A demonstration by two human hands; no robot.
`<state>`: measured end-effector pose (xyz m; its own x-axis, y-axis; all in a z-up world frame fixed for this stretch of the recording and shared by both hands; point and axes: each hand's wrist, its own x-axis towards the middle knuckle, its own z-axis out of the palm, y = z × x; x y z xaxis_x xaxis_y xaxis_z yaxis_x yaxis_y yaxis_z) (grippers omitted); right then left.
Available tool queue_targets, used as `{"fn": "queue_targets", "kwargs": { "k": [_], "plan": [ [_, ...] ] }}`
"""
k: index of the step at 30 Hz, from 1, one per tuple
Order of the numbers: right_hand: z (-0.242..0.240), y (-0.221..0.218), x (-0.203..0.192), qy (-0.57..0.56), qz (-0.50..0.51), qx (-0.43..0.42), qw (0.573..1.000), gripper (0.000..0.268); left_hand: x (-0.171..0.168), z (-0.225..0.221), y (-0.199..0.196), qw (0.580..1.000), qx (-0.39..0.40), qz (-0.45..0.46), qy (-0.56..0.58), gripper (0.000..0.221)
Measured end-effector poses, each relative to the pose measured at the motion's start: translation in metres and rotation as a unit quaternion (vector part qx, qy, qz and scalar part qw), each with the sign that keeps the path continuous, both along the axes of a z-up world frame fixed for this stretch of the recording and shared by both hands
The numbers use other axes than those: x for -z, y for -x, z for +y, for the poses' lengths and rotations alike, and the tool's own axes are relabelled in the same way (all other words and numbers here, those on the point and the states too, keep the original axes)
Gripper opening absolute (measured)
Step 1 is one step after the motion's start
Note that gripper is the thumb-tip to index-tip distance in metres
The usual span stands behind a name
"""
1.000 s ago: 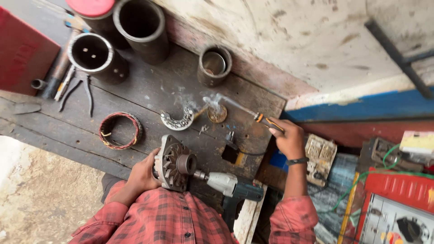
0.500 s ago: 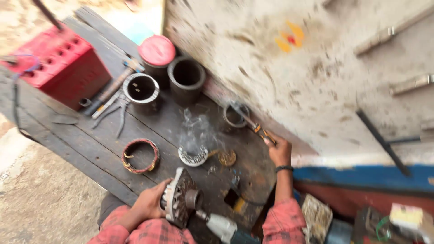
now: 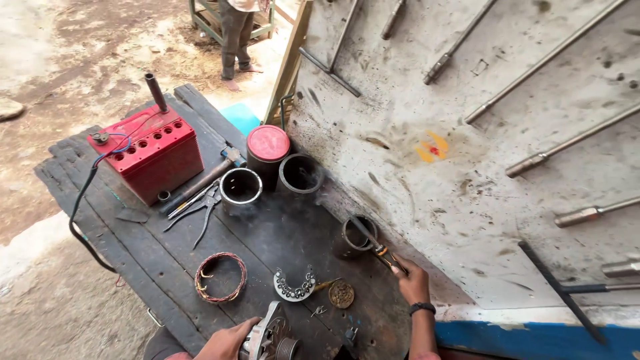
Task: Repairing a motorcycle alternator component on a workbench using various tools.
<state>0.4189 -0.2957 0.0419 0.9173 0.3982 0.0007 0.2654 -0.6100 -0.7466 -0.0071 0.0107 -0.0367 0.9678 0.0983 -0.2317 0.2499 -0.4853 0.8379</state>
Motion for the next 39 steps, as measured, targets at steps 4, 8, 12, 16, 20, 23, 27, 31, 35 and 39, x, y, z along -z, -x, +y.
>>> {"fn": "queue_targets", "kwargs": {
  "k": [4, 8, 12, 16, 20, 23, 27, 31, 35, 39],
  "plan": [
    [0.011, -0.003, 0.002, 0.011, -0.022, -0.039, 0.999, 0.043, 0.008, 0.0, 0.002, 1.0, -0.013, 0.005, -0.006, 0.073],
    [0.014, -0.001, -0.005, 0.032, -0.003, -0.017, 0.999, 0.042, -0.019, 0.0, 0.001, 1.0, -0.01, -0.012, 0.012, 0.074],
    [0.011, -0.004, 0.0, 0.023, -0.06, -0.038, 0.997, 0.039, -0.044, 0.001, -0.001, 1.0, -0.004, -0.012, 0.027, 0.085],
    [0.013, 0.002, -0.01, 0.056, -0.04, -0.016, 0.998, 0.045, -0.043, 0.001, 0.0, 0.999, 0.011, -0.019, 0.024, 0.102],
    [0.022, 0.017, -0.035, 0.116, -0.025, -0.007, 0.993, 0.051, -0.042, 0.0, -0.003, 1.0, 0.018, 0.0, 0.016, 0.109],
    [0.021, 0.021, -0.033, 0.11, -0.057, -0.039, 0.992, 0.058, -0.047, 0.002, -0.003, 1.0, 0.02, 0.012, 0.016, 0.111],
    [0.018, 0.025, -0.035, 0.096, -0.096, -0.059, 0.989, 0.067, -0.062, 0.0, -0.008, 0.999, 0.017, 0.029, 0.009, 0.111],
    [0.017, 0.042, -0.06, 0.147, -0.183, -0.033, 0.972, 0.068, -0.061, -0.005, 0.0, 1.0, -0.003, 0.003, 0.017, 0.108],
    [0.028, 0.124, -0.101, 0.106, -0.331, -0.002, 0.937, 0.077, -0.06, -0.009, 0.0, 1.0, -0.011, 0.013, 0.011, 0.111],
    [0.061, 0.237, -0.153, -0.021, -0.334, -0.073, 0.94, 0.091, -0.052, -0.005, -0.007, 0.998, -0.003, 0.037, -0.044, 0.113]
  ]
}}
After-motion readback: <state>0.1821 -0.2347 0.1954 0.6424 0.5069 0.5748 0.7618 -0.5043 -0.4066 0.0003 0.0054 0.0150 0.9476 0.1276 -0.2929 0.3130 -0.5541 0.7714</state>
